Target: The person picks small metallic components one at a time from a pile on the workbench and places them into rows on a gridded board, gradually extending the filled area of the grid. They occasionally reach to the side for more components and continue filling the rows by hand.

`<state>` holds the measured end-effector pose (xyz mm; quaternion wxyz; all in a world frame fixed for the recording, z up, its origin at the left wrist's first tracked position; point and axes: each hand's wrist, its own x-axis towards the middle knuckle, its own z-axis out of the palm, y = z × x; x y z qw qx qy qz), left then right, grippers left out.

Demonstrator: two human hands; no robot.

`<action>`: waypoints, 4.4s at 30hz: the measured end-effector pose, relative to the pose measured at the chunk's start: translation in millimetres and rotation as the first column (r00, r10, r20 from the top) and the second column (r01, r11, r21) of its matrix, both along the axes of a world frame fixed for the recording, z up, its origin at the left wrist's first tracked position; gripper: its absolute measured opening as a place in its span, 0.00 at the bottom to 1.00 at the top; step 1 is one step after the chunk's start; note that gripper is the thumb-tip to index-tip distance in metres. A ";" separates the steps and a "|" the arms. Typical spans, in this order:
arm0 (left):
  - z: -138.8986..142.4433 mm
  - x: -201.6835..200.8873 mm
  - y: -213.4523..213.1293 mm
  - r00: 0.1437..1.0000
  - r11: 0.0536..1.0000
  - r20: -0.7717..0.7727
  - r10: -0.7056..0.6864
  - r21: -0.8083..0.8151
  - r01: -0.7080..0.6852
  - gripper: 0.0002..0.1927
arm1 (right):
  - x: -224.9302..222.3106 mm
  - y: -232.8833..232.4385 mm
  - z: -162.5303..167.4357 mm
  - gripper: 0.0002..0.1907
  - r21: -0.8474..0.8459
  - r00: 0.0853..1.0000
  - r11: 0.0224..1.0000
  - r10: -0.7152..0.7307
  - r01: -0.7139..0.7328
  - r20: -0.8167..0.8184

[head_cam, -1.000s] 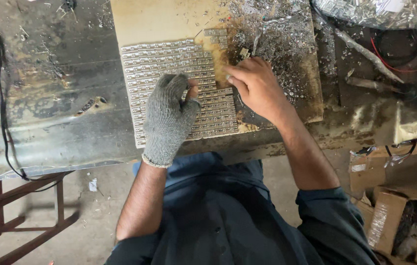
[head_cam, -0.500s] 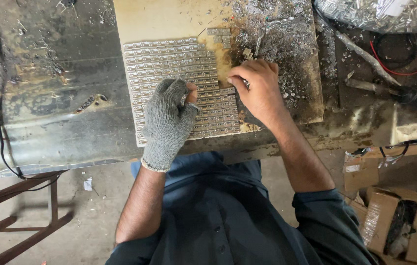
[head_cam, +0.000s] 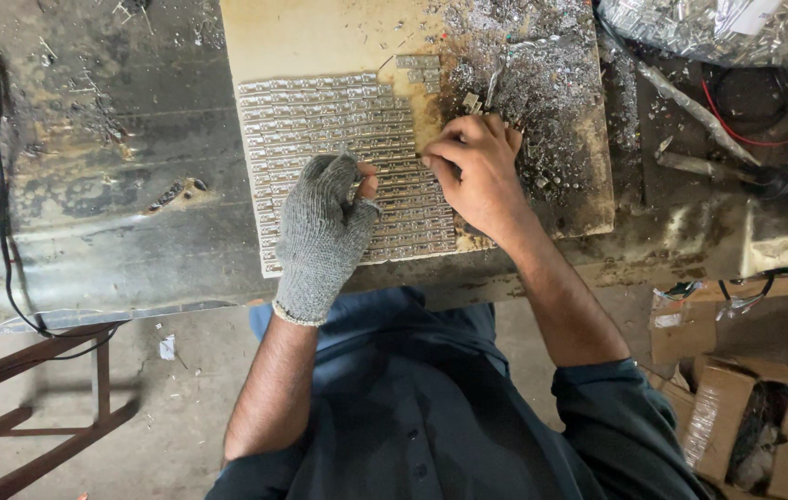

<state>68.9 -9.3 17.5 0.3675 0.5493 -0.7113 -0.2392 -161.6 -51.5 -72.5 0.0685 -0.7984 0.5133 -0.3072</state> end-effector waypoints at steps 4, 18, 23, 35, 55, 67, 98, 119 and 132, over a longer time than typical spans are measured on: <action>3.0 3.0 0.0 1.000 1.000 0.003 0.011 -0.029 -0.010 0.06 | -24.0 -2.5 1.1 0.02 0.019 0.990 0.999 -0.046 0.043 0.136; -18.5 -65.8 -64.3 0.958 0.976 0.242 -0.152 0.187 0.107 0.11 | -55.4 -3.9 28.9 0.08 0.153 0.989 0.982 0.122 -0.108 -0.080; -41.1 -98.4 -90.5 0.942 0.990 0.303 -0.142 0.033 0.139 0.13 | -69.8 4.8 39.9 0.09 0.056 0.978 0.998 -0.043 0.032 0.205; -28.9 -99.3 -101.0 0.853 0.896 0.437 -0.286 0.438 0.076 0.17 | -50.5 -5.5 39.3 0.06 0.041 0.982 0.999 -0.017 0.010 0.188; 13.1 -46.9 -74.0 0.970 0.997 0.237 -0.058 0.063 0.045 0.11 | -31.1 -4.0 21.2 0.04 0.058 0.998 0.997 -0.050 0.047 0.047; -19.8 -4.5 -44.2 0.992 0.998 0.116 0.053 -0.032 -0.050 0.03 | -41.3 -2.3 10.8 0.09 0.058 0.991 0.990 -0.125 0.129 -0.056; 38.7 26.8 14.3 0.999 0.967 -0.028 0.037 0.255 -0.029 0.13 | -15.0 -26.4 19.5 0.05 0.086 0.995 0.996 -0.004 -0.004 0.096; 16.6 73.5 16.0 0.958 0.962 0.281 0.058 -0.272 0.022 0.16 | -42.7 -33.0 16.3 0.11 -0.010 0.994 0.994 -0.108 0.108 -0.004; 23.0 35.7 -8.8 0.938 0.933 0.347 -0.016 -0.331 0.138 0.18 | -41.5 -25.4 23.9 0.11 0.105 0.990 0.985 -0.138 0.138 -0.011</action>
